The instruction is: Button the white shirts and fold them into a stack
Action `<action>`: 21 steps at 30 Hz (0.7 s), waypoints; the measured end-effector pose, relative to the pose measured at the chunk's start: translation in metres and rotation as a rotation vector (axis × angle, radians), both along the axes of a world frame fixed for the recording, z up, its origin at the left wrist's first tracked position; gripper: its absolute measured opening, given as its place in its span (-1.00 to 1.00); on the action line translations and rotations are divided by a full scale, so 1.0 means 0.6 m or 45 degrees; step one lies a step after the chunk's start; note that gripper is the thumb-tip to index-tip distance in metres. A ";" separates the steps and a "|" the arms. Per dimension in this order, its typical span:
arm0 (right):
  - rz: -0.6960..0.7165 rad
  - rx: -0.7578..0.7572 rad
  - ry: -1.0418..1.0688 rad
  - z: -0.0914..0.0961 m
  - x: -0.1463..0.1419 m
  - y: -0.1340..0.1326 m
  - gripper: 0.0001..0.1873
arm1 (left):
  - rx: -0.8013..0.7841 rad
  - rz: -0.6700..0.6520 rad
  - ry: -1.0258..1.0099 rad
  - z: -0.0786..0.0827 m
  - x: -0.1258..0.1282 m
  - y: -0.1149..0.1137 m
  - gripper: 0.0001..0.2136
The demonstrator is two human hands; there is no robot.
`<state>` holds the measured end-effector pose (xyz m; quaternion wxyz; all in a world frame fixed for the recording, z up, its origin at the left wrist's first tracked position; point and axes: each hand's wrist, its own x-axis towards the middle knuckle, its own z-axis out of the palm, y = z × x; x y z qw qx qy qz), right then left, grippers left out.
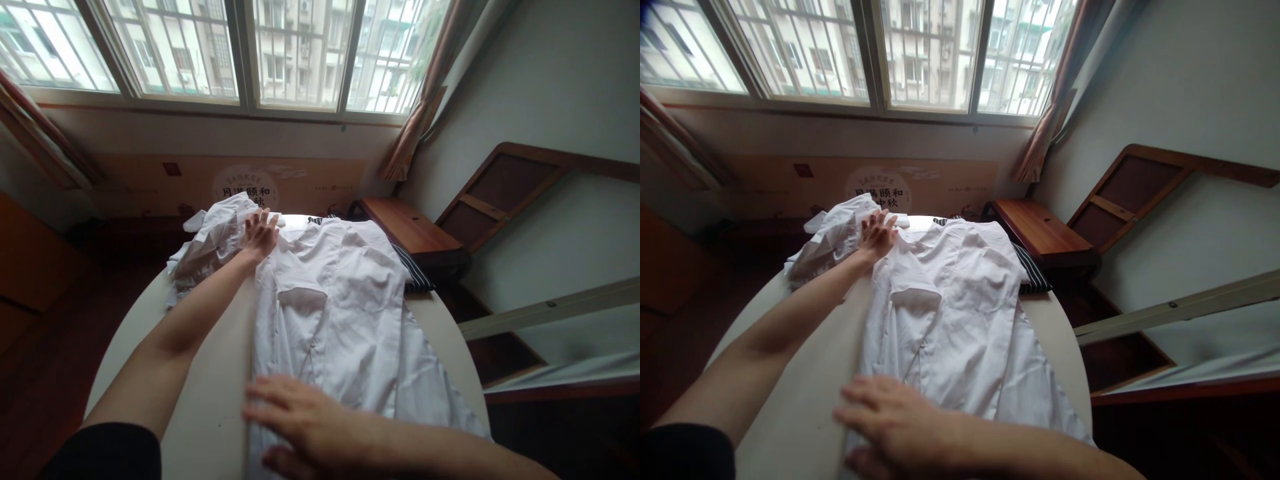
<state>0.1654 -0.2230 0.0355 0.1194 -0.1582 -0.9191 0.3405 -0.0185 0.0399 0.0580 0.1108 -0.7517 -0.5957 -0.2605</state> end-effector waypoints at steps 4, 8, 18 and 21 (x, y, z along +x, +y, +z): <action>-0.373 0.439 -0.173 -0.007 -0.027 0.092 -0.10 | -0.163 -0.196 0.096 -0.031 0.010 -0.094 -0.49; -0.351 0.489 -0.260 -0.042 -0.044 0.110 -0.07 | -0.712 -0.457 0.223 -0.090 0.006 -0.156 -0.43; 0.117 0.248 -0.087 -0.080 0.014 -0.032 -0.57 | -0.735 -0.472 0.311 -0.098 0.005 -0.157 -0.43; -0.006 0.096 0.047 -0.048 0.072 0.018 -0.45 | -0.728 -0.470 0.322 -0.095 0.006 -0.161 -0.42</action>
